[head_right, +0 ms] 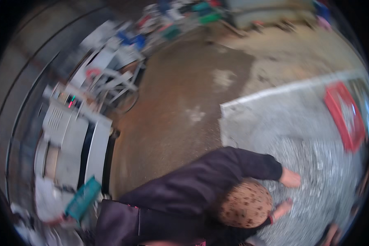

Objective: The person sits cross-legged and repeatedly picks small silver-colored items from a large pile on a white sheet, separating them by hand and placing selected pieces into a green basket. Other workers nearby perform similar sorting actions.

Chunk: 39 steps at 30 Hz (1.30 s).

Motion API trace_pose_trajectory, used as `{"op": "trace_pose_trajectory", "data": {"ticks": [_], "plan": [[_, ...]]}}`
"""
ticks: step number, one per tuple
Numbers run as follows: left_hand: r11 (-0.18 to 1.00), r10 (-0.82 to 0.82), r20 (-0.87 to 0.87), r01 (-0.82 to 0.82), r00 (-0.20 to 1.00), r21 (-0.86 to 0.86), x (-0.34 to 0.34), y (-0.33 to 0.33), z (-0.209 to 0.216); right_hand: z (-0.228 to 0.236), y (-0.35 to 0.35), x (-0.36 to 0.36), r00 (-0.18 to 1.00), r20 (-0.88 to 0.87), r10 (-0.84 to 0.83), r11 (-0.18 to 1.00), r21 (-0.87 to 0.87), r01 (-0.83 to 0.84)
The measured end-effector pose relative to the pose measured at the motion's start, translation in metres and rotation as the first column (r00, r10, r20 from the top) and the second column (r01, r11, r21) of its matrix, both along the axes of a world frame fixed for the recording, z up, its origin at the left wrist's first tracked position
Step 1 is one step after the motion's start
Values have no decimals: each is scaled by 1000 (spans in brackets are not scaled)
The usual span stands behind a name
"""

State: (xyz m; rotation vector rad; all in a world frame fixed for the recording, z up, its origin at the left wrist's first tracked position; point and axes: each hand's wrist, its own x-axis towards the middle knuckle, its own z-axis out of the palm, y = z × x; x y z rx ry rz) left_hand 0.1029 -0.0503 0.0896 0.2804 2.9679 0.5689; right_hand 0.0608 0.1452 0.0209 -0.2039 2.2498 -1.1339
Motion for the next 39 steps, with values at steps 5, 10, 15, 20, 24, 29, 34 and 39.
{"op": "trace_pose_trajectory", "data": {"ticks": [5, 10, 15, 20, 24, 29, 34, 39], "plan": [[989, -141, 343, 121, 929, 80, -121, -64, 145, 59, -41, -18, 934, 244, -262, 948, -115, 297], [942, 39, 1, -37, 999, 333, -106, -40, 169, 104, -72, -19, 828, 519, -214, 693, -516, 503], [937, 59, -469, 113, 881, 330, -14, 46, 68, 76, 38, -9, 989, -135, -64, 756, -654, -41], [607, 233, 321, -395, 918, 689, 6, 80, 28, 25, 65, 24, 982, -103, -156, 672, -740, 29], [702, 358, 6, -273, 934, 657, 14, 108, 0, 14, 70, 22, 973, -230, -8, 907, -413, -90], [786, 495, -161, -361, 854, 502, 4, 98, -10, -6, 69, -3, 965, -20, -261, 883, -408, 230], [84, 562, 422, -556, 712, 827, 44, 70, 38, 4, -4, -5, 579, 793, -190, 178, -552, 815], [171, 708, 260, -516, 657, 839, 63, 60, 52, 13, -35, 13, 539, 839, -70, 295, -499, 815]]}}
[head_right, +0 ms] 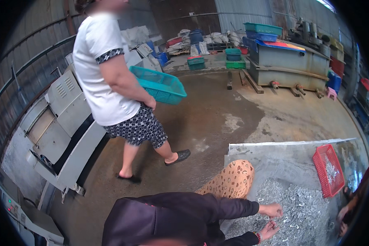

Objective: The person sits cross-legged and repeatedly picks small silver-colored items from a large pile on a white sheet, separating them by hand and placing selected pieces into a green basket. Other workers nearby perform similar sorting actions.

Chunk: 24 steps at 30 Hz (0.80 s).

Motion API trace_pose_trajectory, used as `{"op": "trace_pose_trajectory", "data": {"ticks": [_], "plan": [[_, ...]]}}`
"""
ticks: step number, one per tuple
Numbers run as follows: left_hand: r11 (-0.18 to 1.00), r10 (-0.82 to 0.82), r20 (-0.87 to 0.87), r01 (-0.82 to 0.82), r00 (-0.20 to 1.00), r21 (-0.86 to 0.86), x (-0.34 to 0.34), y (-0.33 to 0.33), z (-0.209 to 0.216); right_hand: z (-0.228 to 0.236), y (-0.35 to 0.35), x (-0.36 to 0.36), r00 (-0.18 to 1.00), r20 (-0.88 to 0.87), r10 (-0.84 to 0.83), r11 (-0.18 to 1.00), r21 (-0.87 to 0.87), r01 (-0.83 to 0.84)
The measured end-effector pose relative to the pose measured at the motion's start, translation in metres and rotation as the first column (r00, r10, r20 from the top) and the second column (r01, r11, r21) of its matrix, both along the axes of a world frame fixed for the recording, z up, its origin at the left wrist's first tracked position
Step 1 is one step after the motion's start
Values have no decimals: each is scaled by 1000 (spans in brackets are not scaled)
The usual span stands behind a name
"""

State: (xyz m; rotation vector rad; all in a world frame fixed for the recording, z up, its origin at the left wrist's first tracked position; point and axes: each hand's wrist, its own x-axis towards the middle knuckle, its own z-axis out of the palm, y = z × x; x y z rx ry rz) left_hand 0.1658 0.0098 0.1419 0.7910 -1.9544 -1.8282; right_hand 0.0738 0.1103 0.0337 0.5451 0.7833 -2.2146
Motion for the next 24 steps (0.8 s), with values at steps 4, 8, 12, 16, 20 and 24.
{"op": "trace_pose_trajectory", "data": {"ticks": [4, 8, 12, 16, 20, 24], "plan": [[995, 56, -22, -58, 998, -80, -13, 16, -9, 36, 7, 0, 932, -306, 194, 980, 110, -168], [872, 97, -132, -148, 987, -467, -41, 34, -15, 82, 29, -2, 849, -462, 256, 959, 230, -164], [705, -126, -24, 73, 992, -706, -38, 58, -44, 66, 74, 12, 754, -616, 228, 974, 148, -174], [981, -188, 198, 195, 962, -12, -11, 11, -88, -7, 108, -16, 828, -550, 112, 961, 270, 50], [991, -112, 325, 82, 939, 107, -1, -1, -101, -36, 135, -26, 759, -486, 434, 545, 812, 208], [989, -134, 443, 147, 886, 4, -23, 24, -121, -32, 170, -29, 958, -269, 99, 765, 636, 99]]}}
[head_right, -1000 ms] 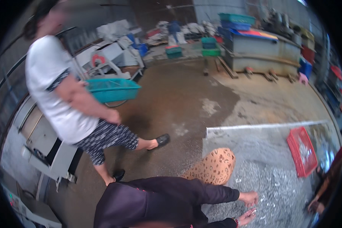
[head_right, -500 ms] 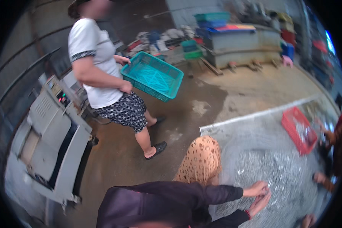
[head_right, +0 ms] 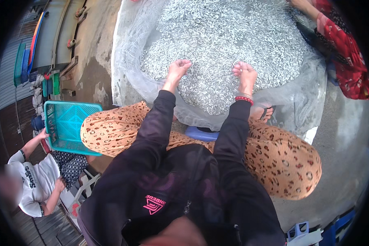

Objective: The person sits cross-legged and repeatedly picks small silver-colored items from a large pile on a white sheet, separating them by hand and placing selected pieces into a green basket. Other workers nearby perform similar sorting actions.

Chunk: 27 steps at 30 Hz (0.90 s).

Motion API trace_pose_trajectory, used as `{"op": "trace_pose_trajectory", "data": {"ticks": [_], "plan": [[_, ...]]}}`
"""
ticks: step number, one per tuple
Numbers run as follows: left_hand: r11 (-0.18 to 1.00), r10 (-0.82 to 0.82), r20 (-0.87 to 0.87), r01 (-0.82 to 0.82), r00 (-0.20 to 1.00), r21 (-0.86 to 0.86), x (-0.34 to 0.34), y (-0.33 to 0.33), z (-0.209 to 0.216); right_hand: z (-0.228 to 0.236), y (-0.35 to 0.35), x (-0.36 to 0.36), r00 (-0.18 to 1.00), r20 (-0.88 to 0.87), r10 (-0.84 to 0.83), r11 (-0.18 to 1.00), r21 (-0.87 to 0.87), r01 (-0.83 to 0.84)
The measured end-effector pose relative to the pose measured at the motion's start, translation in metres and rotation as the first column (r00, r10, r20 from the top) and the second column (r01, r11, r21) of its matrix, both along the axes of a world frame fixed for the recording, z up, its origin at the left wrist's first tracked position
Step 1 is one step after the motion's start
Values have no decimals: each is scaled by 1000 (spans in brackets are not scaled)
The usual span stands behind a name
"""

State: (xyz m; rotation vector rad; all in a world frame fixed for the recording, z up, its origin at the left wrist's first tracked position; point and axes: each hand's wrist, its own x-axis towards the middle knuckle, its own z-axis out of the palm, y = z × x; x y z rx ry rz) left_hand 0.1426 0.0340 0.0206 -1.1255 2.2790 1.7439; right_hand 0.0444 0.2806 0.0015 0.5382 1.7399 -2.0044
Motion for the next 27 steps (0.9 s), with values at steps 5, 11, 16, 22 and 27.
{"op": "trace_pose_trajectory", "data": {"ticks": [5, 11, 16, 22, 27], "plan": [[663, -256, 168, 299, 952, -686, -19, 1, -34, -11, -1, 2, 997, 8, -76, 996, -51, 77], [691, -397, 126, 386, 909, -611, -45, -6, -29, -31, -48, 31, 900, -210, 383, 889, 350, -296], [975, 83, -176, -44, 981, 216, -14, -33, 20, -54, -79, 75, 686, -399, 608, 559, 829, -13], [666, 459, -279, -118, 843, 737, 46, -48, 37, -73, -77, 55, 902, -347, 258, 895, 437, -88], [981, -100, 76, 111, 992, -158, 31, -16, -1, -43, -75, 32, 943, -298, 151, 934, 356, -37]]}}
